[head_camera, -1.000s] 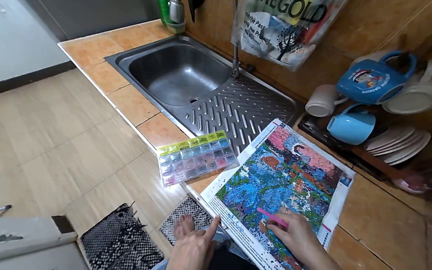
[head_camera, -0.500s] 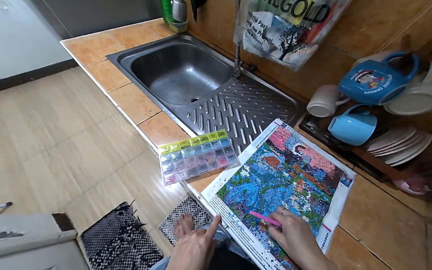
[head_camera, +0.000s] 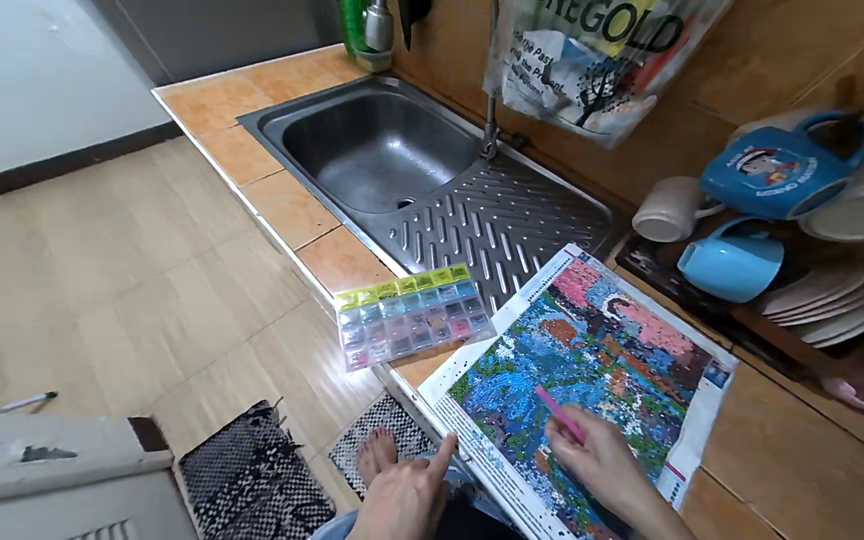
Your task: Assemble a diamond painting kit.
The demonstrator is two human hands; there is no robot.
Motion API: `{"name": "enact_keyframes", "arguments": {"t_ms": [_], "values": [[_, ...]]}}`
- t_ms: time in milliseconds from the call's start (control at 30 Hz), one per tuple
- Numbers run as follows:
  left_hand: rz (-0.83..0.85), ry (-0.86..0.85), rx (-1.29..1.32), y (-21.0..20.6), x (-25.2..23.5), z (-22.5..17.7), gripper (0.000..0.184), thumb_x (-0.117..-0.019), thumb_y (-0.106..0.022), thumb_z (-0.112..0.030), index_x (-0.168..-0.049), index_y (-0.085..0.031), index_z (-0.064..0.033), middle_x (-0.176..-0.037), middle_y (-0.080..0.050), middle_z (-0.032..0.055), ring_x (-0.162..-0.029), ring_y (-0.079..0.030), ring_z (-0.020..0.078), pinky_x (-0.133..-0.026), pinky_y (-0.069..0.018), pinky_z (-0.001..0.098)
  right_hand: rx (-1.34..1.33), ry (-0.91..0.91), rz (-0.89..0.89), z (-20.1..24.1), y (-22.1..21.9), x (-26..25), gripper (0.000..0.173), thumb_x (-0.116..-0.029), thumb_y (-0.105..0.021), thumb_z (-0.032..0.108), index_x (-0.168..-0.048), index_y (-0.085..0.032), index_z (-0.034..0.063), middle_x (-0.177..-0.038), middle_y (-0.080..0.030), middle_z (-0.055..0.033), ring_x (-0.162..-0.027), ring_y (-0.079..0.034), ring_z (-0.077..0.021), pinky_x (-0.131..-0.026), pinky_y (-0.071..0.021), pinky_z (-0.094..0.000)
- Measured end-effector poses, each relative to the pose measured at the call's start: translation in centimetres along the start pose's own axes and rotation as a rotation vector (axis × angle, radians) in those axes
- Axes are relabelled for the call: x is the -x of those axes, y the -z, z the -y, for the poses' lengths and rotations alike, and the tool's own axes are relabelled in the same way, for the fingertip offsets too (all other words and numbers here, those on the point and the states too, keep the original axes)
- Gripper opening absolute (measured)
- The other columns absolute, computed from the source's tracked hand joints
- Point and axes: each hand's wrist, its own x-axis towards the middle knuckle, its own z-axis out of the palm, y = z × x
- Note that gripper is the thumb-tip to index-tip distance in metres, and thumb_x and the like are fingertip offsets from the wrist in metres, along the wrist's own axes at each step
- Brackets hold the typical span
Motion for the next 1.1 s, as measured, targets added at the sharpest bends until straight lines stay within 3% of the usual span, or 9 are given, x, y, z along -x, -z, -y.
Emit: {"name": "enact_keyframes", "arguments": {"t_ms": [67, 200, 400, 533, 800, 933, 1100], "values": [[0.018, 0.010, 0.002, 0.2, 0.0, -0.1, 0.052, -0.1021, -0.053, -0.013, -0.153, -0.046, -0.0061, -0.101, -0.073, 0.0272, -0.095, -0.072, 0.0476, -0.083, -0.0546, 0.0619, 0.025, 0.031, 0.051, 2.0, -0.4, -1.2, 0.020, -0.0947, -0.059, 0.012, -0.097, -0.069, -0.0051, -0.094, -0.063, -0.0171, -0.078, -0.062, -0.0240, -0.072, -0.0531, -0.0395], [0.060, 0.031, 0.017, 0.2, -0.1, 0.1, 0.053, -0.1031, -0.052, -0.014, -0.155, -0.044, -0.0095, -0.107, -0.072, 0.0276, -0.100, -0.070, 0.0481, -0.087, -0.0535, 0.0624, 0.129, 0.098, 0.154, 5.9, -1.8, -4.5, 0.024, -0.0987, -0.058, 0.013, -0.103, -0.070, -0.0068, -0.101, -0.066, -0.0211, -0.090, -0.065, -0.0319, -0.083, -0.0521, -0.0465], [0.116, 0.064, 0.026, 0.7, -0.1, 0.0, 0.053, -0.1051, -0.050, -0.015, -0.157, -0.041, -0.0137, -0.109, -0.071, 0.0279, -0.104, -0.069, 0.0483, -0.089, -0.0521, 0.0630, 0.281, 0.122, 0.274, 9.0, -3.9, -7.7, 0.024, -0.1009, -0.057, 0.017, -0.106, -0.070, -0.0032, -0.103, -0.065, -0.0180, -0.096, -0.065, -0.0299, -0.086, -0.0513, -0.0440], [0.061, 0.015, 0.030, 0.3, -0.1, 0.4, 0.051, -0.1037, -0.051, -0.014, -0.154, -0.046, -0.0114, -0.101, -0.072, 0.0276, -0.098, -0.070, 0.0480, -0.085, -0.0537, 0.0616, 0.351, 0.088, 0.301, 9.8, -4.6, -8.5, 0.024, -0.1004, -0.059, 0.018, -0.110, -0.070, -0.0010, -0.108, -0.066, -0.0170, -0.100, -0.066, -0.0285, -0.088, -0.0515, -0.0434], [0.091, 0.024, 0.044, 0.4, -0.2, 0.5, 0.052, -0.1040, -0.050, -0.013, -0.156, -0.044, -0.0138, -0.102, -0.072, 0.0273, -0.100, -0.070, 0.0475, -0.086, -0.0532, 0.0608, 0.254, 0.112, 0.244, 9.4, -4.3, -8.4, 0.019, -0.0999, -0.061, 0.014, -0.106, -0.072, -0.0009, -0.099, -0.065, -0.0154, -0.090, -0.064, -0.0273, -0.083, -0.0519, -0.0430], [0.093, 0.026, 0.040, 0.4, -0.2, 0.6, 0.053, -0.1039, -0.050, -0.013, -0.157, -0.043, -0.0146, -0.102, -0.072, 0.0270, -0.100, -0.070, 0.0473, -0.085, -0.0535, 0.0607, 0.120, 0.157, 0.125, 8.0, -3.4, -8.1, 0.015, -0.0990, -0.063, 0.012, -0.100, -0.072, 0.0007, -0.086, -0.064, -0.0121, -0.077, -0.060, -0.0234, -0.073, -0.0511, -0.0419], [0.073, 0.013, 0.048, 0.2, 0.0, 0.6, 0.054, -0.1035, -0.051, -0.013, -0.157, -0.042, -0.0140, -0.102, -0.072, 0.0275, -0.097, -0.070, 0.0482, -0.084, -0.0537, 0.0619, -0.063, 0.093, -0.007, 5.2, -0.7, -6.4, 0.012, -0.0976, -0.063, 0.010, -0.096, -0.069, -0.0001, -0.077, -0.058, -0.0054, -0.068, -0.053, -0.0129, -0.065, -0.0456, -0.0321]]}}
